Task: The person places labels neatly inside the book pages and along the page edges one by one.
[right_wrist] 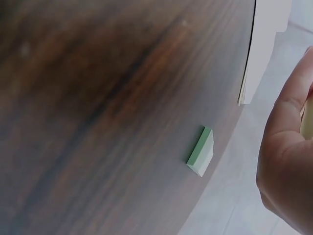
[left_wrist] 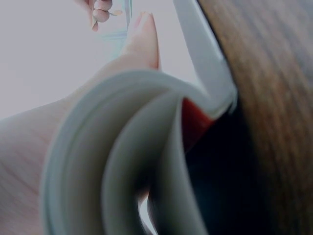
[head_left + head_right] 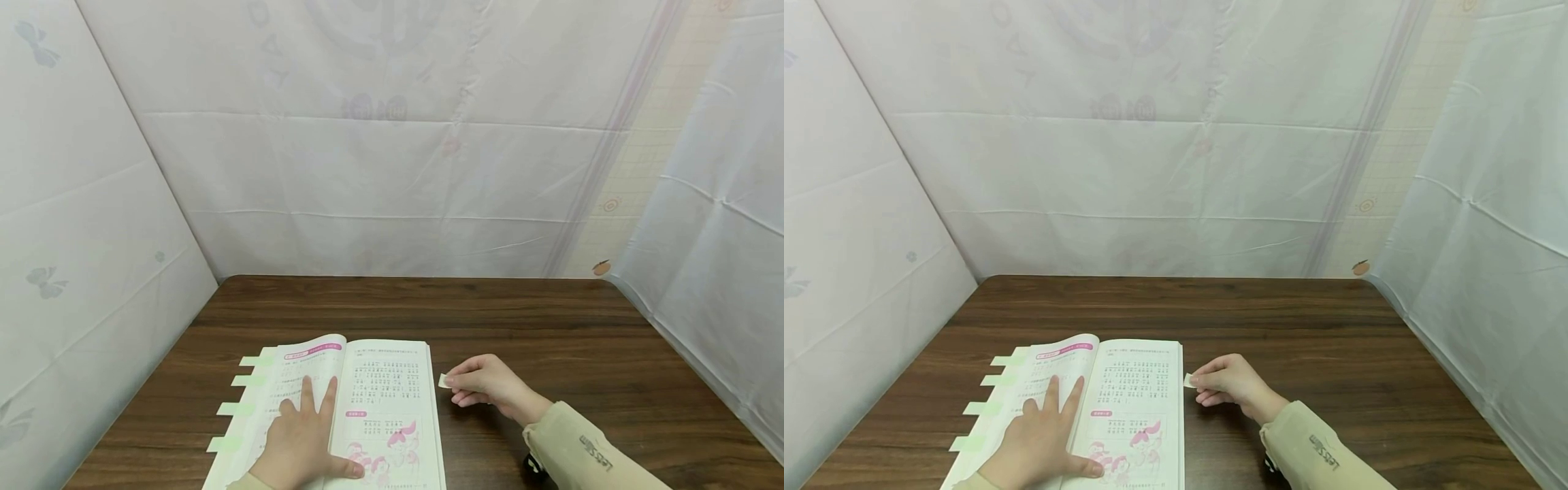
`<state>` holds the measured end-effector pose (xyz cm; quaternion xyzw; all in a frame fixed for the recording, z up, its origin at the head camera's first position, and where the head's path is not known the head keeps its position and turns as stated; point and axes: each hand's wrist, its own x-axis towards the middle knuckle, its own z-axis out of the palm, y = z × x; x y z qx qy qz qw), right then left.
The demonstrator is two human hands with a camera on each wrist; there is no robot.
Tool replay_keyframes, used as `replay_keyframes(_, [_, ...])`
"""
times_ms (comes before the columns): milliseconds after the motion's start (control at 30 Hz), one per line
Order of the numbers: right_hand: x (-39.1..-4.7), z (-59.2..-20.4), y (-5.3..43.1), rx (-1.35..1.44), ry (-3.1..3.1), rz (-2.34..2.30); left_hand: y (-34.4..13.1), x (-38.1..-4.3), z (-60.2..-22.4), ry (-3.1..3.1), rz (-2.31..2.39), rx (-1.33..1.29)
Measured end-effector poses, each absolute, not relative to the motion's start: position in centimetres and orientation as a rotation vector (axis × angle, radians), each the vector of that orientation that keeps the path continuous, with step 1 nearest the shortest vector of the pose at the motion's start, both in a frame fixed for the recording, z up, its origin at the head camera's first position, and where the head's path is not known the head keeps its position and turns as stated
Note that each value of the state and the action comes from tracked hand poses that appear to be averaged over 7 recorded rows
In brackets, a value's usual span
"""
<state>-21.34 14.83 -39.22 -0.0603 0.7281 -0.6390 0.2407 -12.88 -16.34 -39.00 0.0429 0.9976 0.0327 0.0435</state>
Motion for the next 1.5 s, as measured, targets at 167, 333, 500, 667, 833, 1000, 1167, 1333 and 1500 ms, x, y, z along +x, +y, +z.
replay_keyframes(167, [-21.4,-39.5,14.3,-0.179,2.004,-1.716,-16.3,-12.9,-39.0,3.051,0.097,0.132])
replay_keyframes(333, [-21.4,-39.9,13.6,-0.198,2.016,-1.674,-16.3,-12.9,-38.9,3.052,0.091,0.130])
replay_keyframes(500, [-21.4,-40.0,13.0,-0.200,2.050,-1.606,-16.3,-12.9,-38.9,3.049,0.104,0.124])
replay_keyframes(667, [-21.4,-39.9,12.4,-0.210,2.080,-1.547,-16.3,-12.8,-38.9,3.054,0.109,0.127])
replay_keyframes(833, [-21.5,-40.2,11.9,-0.198,2.079,-1.532,-16.3,-12.9,-38.9,3.060,0.106,0.134])
replay_keyframes(1000, [-21.5,-40.5,11.7,-0.186,2.080,-1.527,-16.3,-12.8,-38.9,3.054,0.104,0.137])
replay_keyframes(1167, [-21.5,-40.4,11.5,-0.181,2.087,-1.522,-16.3,-12.8,-38.9,3.050,0.101,0.135])
replay_keyframes(1333, [-21.4,-40.2,11.3,-0.175,2.095,-1.516,-16.3,-12.8,-38.8,3.045,0.094,0.125])
replay_keyframes(1500, [-21.3,-40.1,11.2,-0.172,2.102,-1.514,-16.2,-12.8,-38.8,3.051,0.084,0.126])
